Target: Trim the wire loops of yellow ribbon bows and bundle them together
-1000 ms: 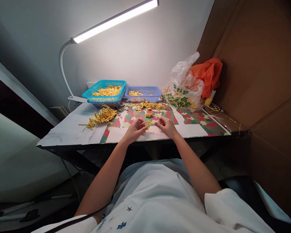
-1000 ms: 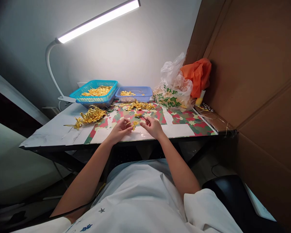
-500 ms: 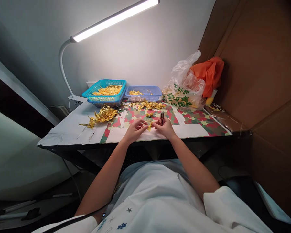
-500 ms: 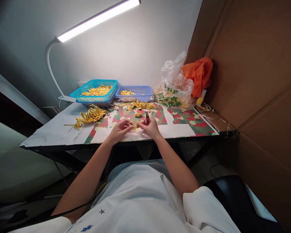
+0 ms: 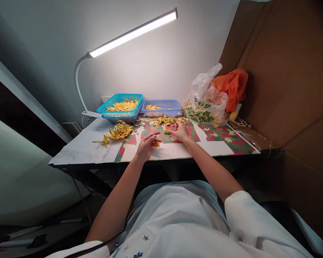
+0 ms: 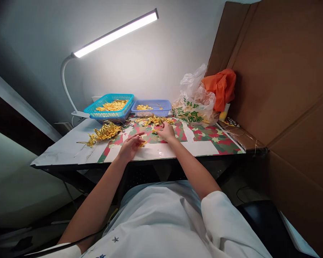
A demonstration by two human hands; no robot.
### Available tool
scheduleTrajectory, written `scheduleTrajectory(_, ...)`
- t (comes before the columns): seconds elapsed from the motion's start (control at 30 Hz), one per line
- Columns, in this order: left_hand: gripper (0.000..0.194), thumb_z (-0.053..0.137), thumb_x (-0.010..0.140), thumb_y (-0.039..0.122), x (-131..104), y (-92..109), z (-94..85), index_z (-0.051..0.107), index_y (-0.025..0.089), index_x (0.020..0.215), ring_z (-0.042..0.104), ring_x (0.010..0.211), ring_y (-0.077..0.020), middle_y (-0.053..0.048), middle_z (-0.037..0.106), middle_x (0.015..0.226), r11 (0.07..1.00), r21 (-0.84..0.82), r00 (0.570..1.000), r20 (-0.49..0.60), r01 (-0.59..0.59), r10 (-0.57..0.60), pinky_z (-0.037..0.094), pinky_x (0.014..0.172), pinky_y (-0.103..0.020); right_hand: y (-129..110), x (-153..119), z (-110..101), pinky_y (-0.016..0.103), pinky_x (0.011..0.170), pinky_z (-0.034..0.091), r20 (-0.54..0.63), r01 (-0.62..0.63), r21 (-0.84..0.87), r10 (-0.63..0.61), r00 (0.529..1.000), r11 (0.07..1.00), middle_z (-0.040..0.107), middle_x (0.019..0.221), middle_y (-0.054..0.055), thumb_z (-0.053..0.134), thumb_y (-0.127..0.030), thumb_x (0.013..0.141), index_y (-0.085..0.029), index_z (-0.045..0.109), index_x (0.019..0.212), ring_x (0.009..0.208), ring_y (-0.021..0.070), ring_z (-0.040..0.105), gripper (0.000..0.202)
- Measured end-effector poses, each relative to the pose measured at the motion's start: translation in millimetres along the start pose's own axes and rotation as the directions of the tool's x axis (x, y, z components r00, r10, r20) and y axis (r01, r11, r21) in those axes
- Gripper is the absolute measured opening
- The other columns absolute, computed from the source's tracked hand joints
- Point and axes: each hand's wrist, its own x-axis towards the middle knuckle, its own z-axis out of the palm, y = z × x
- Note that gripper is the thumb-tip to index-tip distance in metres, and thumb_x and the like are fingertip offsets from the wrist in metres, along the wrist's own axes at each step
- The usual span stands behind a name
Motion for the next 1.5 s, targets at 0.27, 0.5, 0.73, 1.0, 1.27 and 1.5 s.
scheduleTrajectory(0.27,0.040,0.072,0.070,0.036,-2,-6,1.4,0.071,0.019,0.107,0.060,0.065,-0.0126,-0.004,0.077,0.083,0.999,0.045,0.989,-0.149,-0.013,0.020,0.042,0.056,-0.024,0,10,16,0.028,0.063,0.039,0.012,0.018,0.010,-0.018,1.000,1.000,0.050,0.062,-0.004,0.068,-0.015,0.060,-0.025,0.031,0.062,0.067,0.0175,0.055,0.038)
scheduleTrajectory(0.5,0.072,0.075,0.070,0.044,-1,-3,5.8,0.052,0.019,0.134,0.042,0.038,-0.0041,-0.003,0.074,0.084,0.999,0.026,0.995,-0.084,0.048,-0.046,0.026,0.036,-0.021,-8,-31,3,0.032,0.074,0.050,0.090,0.204,0.295,-0.239,0.967,0.934,0.064,0.077,0.001,0.068,-0.028,0.070,-0.025,0.029,0.066,0.083,0.0194,0.066,0.040)
scheduleTrajectory(0.73,0.068,0.087,0.059,0.041,-7,1,7.1,0.063,0.018,0.119,0.047,0.043,-0.0040,0.003,0.065,0.071,0.999,0.002,0.995,0.083,0.050,-0.050,0.034,0.040,-0.019,-10,-59,3,0.035,0.071,0.052,0.061,0.247,0.476,-0.312,0.948,0.844,0.069,0.082,0.003,0.074,-0.036,0.067,-0.025,0.030,0.066,0.078,0.0189,0.064,0.045)
scheduleTrajectory(1.0,0.053,0.088,0.057,0.041,-9,2,8.4,0.068,0.017,0.099,0.047,0.046,-0.0051,0.001,0.066,0.068,0.999,-0.022,0.993,0.110,0.042,-0.040,0.030,0.042,-0.019,-2,-62,1,0.033,0.074,0.049,0.186,0.131,0.585,-0.290,0.939,0.800,0.068,0.086,0.001,0.067,-0.032,0.068,-0.024,0.033,0.066,0.077,0.0156,0.060,0.035)
scheduleTrajectory(1.27,0.047,0.088,0.056,0.041,-10,6,11.0,0.066,0.017,0.089,0.053,0.053,-0.0087,0.000,0.066,0.066,1.000,-0.017,0.992,0.128,0.019,-0.017,0.033,0.046,-0.019,-1,-64,8,0.030,0.068,0.049,0.225,0.061,0.609,-0.246,0.943,0.791,0.058,0.065,-0.005,0.084,-0.042,0.057,-0.024,0.033,0.064,0.067,0.0136,0.058,0.055)
scheduleTrajectory(1.5,0.039,0.086,0.057,0.042,-8,3,9.8,0.067,0.017,0.080,0.043,0.049,-0.0053,0.002,0.063,0.073,1.000,0.019,0.995,0.095,-0.001,-0.001,0.031,0.043,-0.020,2,-65,8,0.039,0.080,0.053,0.174,0.034,0.617,-0.178,0.969,0.786,0.067,0.071,0.000,0.087,-0.047,0.050,-0.024,0.034,0.063,0.079,0.0202,0.067,0.060)
